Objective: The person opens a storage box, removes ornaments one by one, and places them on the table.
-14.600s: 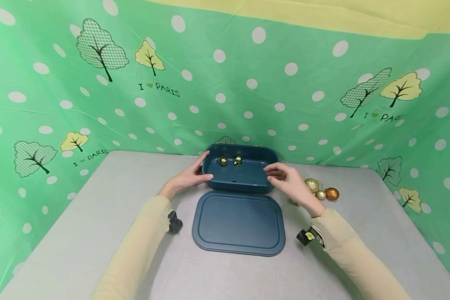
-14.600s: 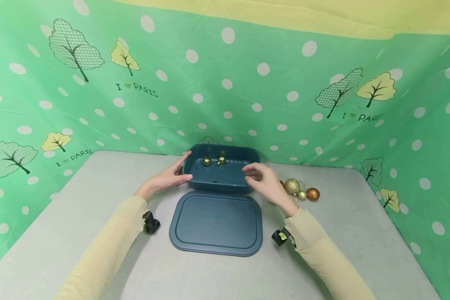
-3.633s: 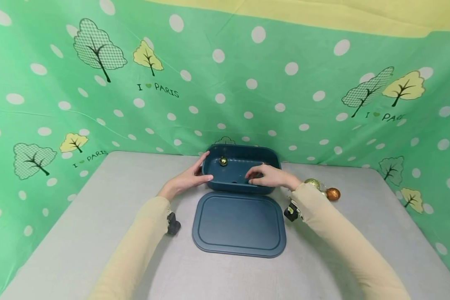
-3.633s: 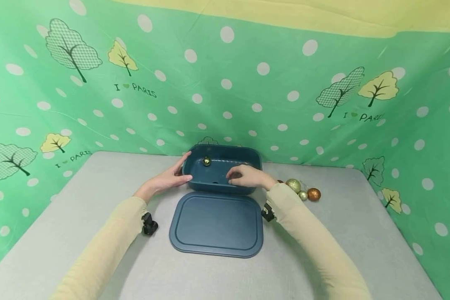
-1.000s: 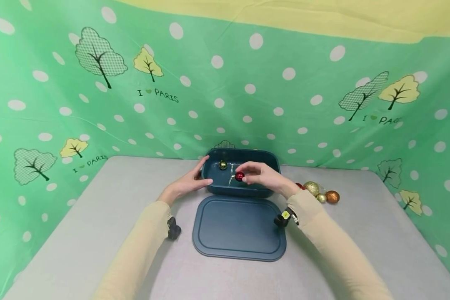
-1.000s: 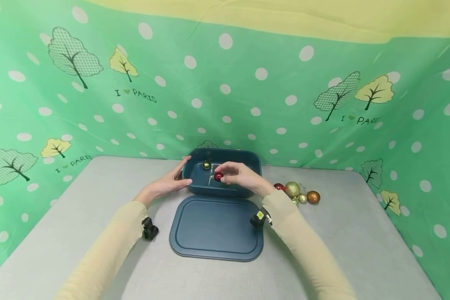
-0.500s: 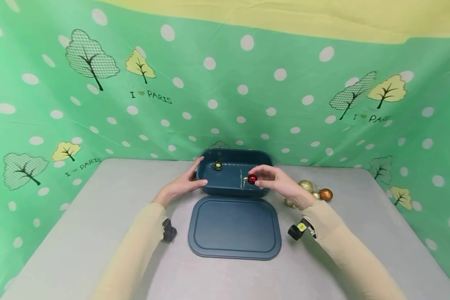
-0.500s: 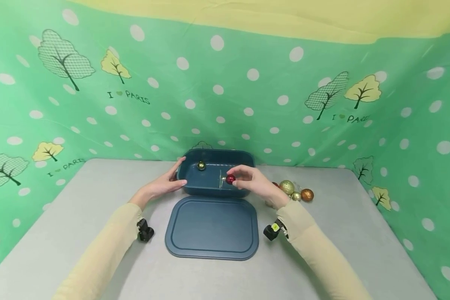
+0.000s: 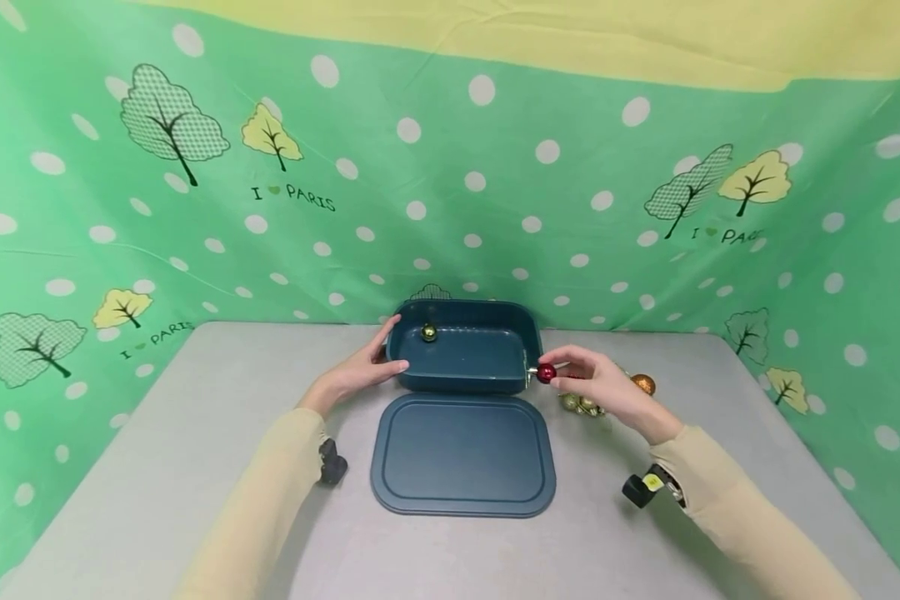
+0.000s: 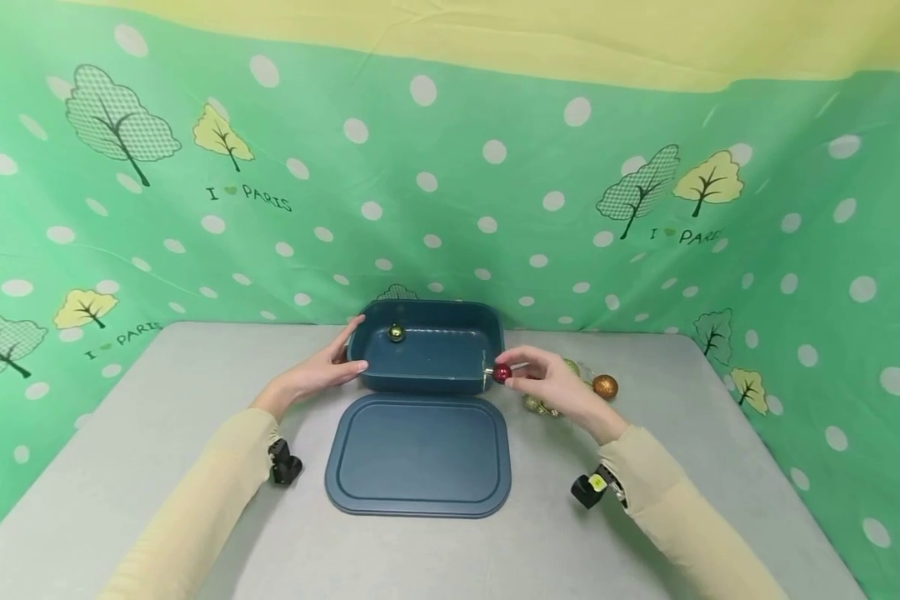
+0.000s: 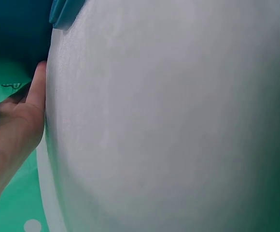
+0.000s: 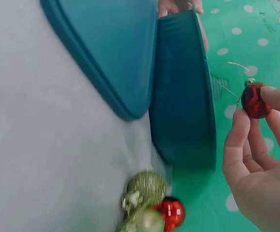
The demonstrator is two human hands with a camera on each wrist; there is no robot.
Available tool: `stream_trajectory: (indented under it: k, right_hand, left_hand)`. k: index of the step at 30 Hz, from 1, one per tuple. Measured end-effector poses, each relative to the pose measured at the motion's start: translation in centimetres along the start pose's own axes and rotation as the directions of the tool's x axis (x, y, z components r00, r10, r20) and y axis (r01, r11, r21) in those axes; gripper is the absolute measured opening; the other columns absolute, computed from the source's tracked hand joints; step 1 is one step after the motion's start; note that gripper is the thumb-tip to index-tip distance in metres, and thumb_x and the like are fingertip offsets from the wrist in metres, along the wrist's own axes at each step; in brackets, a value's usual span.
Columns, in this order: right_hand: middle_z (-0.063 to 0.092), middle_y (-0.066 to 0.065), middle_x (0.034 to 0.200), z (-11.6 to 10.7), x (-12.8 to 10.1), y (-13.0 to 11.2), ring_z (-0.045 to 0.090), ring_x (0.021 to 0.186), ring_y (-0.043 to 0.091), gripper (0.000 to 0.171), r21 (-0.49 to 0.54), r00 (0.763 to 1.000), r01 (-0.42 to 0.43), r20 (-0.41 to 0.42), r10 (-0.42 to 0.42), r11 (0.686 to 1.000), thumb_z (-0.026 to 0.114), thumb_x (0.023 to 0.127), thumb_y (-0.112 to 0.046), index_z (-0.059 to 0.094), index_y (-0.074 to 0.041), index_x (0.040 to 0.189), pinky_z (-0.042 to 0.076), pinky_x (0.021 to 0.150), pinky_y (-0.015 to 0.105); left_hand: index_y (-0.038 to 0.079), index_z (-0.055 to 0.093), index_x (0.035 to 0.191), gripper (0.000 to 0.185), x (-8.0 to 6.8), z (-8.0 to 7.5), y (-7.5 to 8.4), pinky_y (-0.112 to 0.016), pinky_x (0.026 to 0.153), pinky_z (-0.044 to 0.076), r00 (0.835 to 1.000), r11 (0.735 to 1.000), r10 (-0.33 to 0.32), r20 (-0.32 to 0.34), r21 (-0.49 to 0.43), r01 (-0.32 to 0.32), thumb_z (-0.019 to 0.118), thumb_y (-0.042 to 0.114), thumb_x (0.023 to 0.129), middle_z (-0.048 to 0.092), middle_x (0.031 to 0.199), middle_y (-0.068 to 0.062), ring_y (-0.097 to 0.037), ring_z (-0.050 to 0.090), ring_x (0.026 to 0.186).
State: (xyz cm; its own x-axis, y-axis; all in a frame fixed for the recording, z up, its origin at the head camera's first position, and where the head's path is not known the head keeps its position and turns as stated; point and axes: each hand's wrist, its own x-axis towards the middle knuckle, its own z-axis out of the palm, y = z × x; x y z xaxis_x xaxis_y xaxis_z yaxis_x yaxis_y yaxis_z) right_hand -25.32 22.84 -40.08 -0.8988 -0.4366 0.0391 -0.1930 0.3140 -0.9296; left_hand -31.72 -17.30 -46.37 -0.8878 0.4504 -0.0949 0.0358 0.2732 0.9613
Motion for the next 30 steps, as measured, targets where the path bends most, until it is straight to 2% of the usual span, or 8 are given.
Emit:
stream_trajectory:
  k: [3,6,8,10,13,21,26,30]
  right_hand:
    - [0.061,0.024,0.114,-0.7,-1.3,0.6,0.061,0.099,0.021,0.036,0.003,1.0,0.006,-0.031,-0.006,1.0,0.065,0.091,-0.002,0.056,0.006,0.124,0.052,0.081,0.032]
    - [0.061,0.021,0.115,-1.3,-2.6,1.1,0.061,0.099,0.016,0.035,0.003,0.998,0.013,-0.069,-0.013,1.0,0.065,0.091,-0.002,0.056,0.007,0.124,0.052,0.08,0.028]
    - [0.061,0.02,0.116,-1.7,-3.3,1.3,0.061,0.098,0.015,0.035,-0.001,0.995,0.015,-0.096,-0.015,1.0,0.064,0.091,-0.001,0.056,0.008,0.123,0.052,0.079,0.028]
    - [0.06,0.017,0.116,-2.0,-3.9,1.5,0.061,0.097,0.016,0.036,-0.007,0.992,0.011,-0.123,-0.012,1.0,0.064,0.09,-0.001,0.055,0.008,0.123,0.052,0.078,0.029]
    - [0.06,0.014,0.115,-2.5,-4.5,1.9,0.061,0.096,0.016,0.036,-0.022,0.987,0.014,-0.162,-0.017,1.0,0.063,0.09,0.0,0.053,0.01,0.124,0.052,0.078,0.026]
    - [0.063,0.006,0.11,-3.4,-5.7,3.1,0.061,0.094,0.012,0.036,-0.046,0.971,0.046,-0.231,-0.055,0.998,0.063,0.089,0.005,0.052,0.014,0.122,0.05,0.079,0.021]
    - [0.062,0.014,0.111,-3.6,-6.8,4.1,0.06,0.094,0.009,0.036,-0.093,0.961,0.035,-0.27,-0.059,0.995,0.063,0.088,0.007,0.052,0.015,0.121,0.049,0.08,0.019]
    - [0.06,0.021,0.112,-3.9,-7.7,4.7,0.06,0.093,0.008,0.037,-0.144,0.95,-0.002,-0.308,-0.043,0.99,0.063,0.088,0.006,0.052,0.014,0.122,0.05,0.077,0.02]
  left_hand:
    - [0.038,0.001,0.155,0.09,-0.1,0.0,0.2,-0.031,0.07,0.043,1.0,1.0,0.006,0.003,0.01,-0.006,0.065,0.024,0.095,-0.006,0.16,-0.009,-0.028,0.046,0.104]
    - [0.035,0.0,0.156,0.09,-0.1,0.1,0.1,-0.031,0.078,0.043,1.0,1.0,0.011,0.007,0.008,-0.011,0.065,0.023,0.095,-0.012,0.16,-0.007,-0.033,0.032,0.127]
    - [0.035,0.0,0.156,0.09,-0.1,0.1,0.1,-0.03,0.076,0.043,1.0,1.0,0.011,0.007,-0.001,-0.011,0.065,0.023,0.095,-0.01,0.16,-0.008,-0.032,0.037,0.122]
    - [0.035,0.0,0.156,0.09,-0.1,0.1,0.1,-0.029,0.07,0.043,1.0,1.0,0.005,0.003,-0.007,-0.005,0.065,0.022,0.095,-0.006,0.159,-0.01,-0.026,0.045,0.101]
    - [0.035,0.0,0.156,0.09,-0.2,0.1,0.3,-0.029,0.062,0.041,1.0,1.0,-0.006,0.0,-0.019,0.006,0.065,0.022,0.095,0.002,0.156,-0.015,-0.019,0.042,0.073]
    - [0.041,0.001,0.155,0.09,-0.6,0.2,0.5,-0.028,0.061,0.04,0.999,0.999,-0.035,-0.008,-0.036,0.035,0.066,0.024,0.094,0.008,0.153,-0.018,-0.015,0.041,0.069]
    - [0.037,-0.002,0.155,0.09,-0.7,0.2,0.5,-0.03,0.063,0.041,1.0,1.0,-0.021,-0.021,0.022,0.022,0.064,0.024,0.095,0.006,0.155,-0.016,-0.017,0.041,0.07]
    - [0.034,-0.005,0.156,0.091,-0.7,0.2,0.6,-0.03,0.062,0.041,1.0,0.999,-0.004,-0.016,0.051,0.005,0.064,0.024,0.095,0.013,0.151,-0.022,-0.016,0.041,0.067]
